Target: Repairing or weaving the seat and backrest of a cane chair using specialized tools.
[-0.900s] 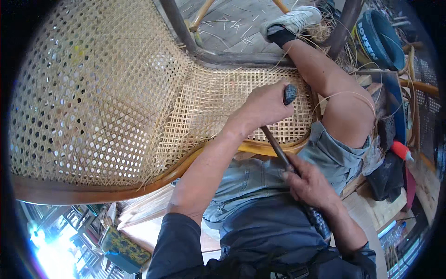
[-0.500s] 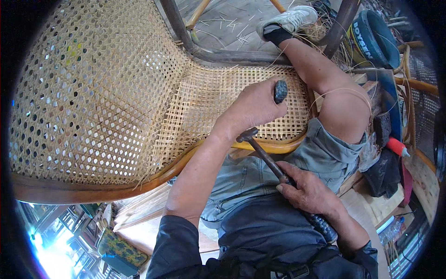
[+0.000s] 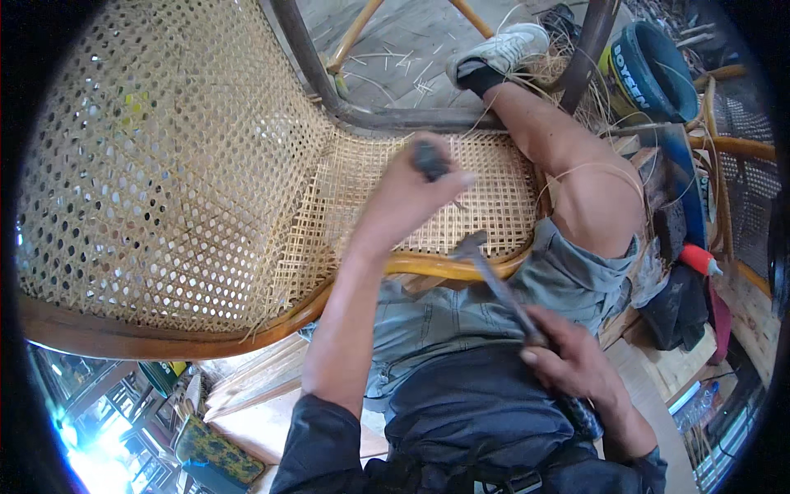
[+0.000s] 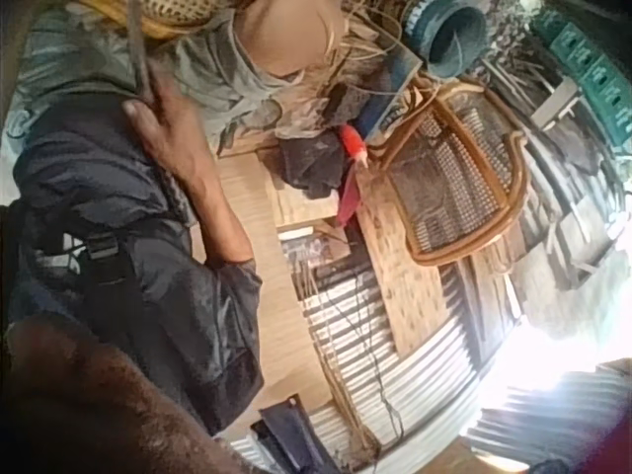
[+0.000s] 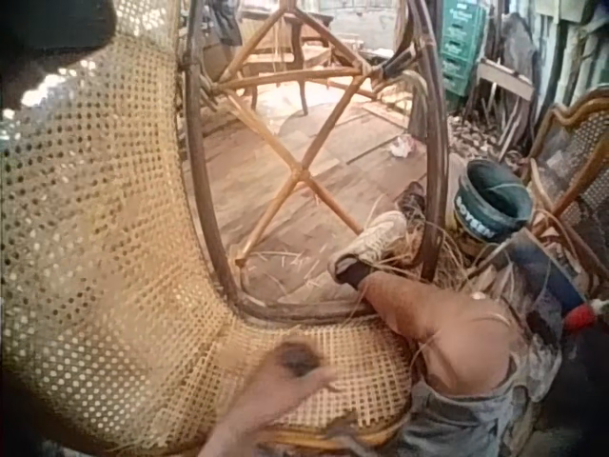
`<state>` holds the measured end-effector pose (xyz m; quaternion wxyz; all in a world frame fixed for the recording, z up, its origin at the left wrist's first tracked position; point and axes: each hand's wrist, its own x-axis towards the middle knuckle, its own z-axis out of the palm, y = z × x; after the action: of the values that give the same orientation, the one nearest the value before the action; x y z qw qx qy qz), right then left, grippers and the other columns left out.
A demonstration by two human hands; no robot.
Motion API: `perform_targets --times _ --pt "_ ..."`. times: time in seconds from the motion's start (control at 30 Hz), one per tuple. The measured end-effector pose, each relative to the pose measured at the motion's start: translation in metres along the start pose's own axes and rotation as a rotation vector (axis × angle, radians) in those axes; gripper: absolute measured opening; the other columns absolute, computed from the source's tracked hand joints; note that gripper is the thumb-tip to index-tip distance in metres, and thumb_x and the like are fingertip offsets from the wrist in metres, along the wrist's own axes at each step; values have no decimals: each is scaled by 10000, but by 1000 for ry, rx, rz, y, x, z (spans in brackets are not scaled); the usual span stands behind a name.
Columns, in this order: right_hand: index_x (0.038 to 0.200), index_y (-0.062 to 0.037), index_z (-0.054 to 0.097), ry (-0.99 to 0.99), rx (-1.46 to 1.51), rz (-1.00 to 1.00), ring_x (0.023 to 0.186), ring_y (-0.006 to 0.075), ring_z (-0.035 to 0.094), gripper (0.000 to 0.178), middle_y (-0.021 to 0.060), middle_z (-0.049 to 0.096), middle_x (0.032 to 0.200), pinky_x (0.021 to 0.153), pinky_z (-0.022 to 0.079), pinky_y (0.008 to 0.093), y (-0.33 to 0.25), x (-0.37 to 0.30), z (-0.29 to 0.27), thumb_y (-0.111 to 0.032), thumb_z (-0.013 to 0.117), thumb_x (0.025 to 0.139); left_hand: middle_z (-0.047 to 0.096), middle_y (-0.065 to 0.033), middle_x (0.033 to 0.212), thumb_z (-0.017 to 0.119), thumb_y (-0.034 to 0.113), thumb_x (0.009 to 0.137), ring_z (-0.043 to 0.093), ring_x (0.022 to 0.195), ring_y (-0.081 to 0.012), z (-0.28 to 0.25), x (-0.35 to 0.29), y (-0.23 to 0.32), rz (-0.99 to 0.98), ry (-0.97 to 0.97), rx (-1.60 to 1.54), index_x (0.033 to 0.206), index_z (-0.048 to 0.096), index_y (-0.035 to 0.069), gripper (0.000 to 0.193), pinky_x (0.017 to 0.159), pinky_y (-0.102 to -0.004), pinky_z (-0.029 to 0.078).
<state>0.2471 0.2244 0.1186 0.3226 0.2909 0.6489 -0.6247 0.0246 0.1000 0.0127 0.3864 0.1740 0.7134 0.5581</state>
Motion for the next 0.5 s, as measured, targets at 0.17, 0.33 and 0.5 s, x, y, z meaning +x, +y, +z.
perform_targets --times 0.17,0.33,0.5 --pt "1287 -32 450 985 -415 -261 664 97 491 472 29 549 854 617 443 254 79 -46 -73 -39 509 819 540 -121 978 391 500 899 545 787 -200 -58 -67 -15 267 -20 -777 967 551 13 517 722 -350 449" --pt "1267 1 458 1079 -339 -94 1027 202 528 390 119 580 1129 902 392 302 176 -19 -183 -101 504 893 483 -152 1223 612 198 799 570 998 -281 -46 -145 -59 83 -93 -1083 1113 533 5 377 770 -346 477" --pt "1242 15 474 1101 -698 -145 1111 313 498 381 195 537 1201 945 374 360 311 16 -227 -121 507 888 514 -90 1113 656 144 757 578 886 -221 12 -194 -56 -129 -58 -1317 1231 462 50 520 747 -314 482"
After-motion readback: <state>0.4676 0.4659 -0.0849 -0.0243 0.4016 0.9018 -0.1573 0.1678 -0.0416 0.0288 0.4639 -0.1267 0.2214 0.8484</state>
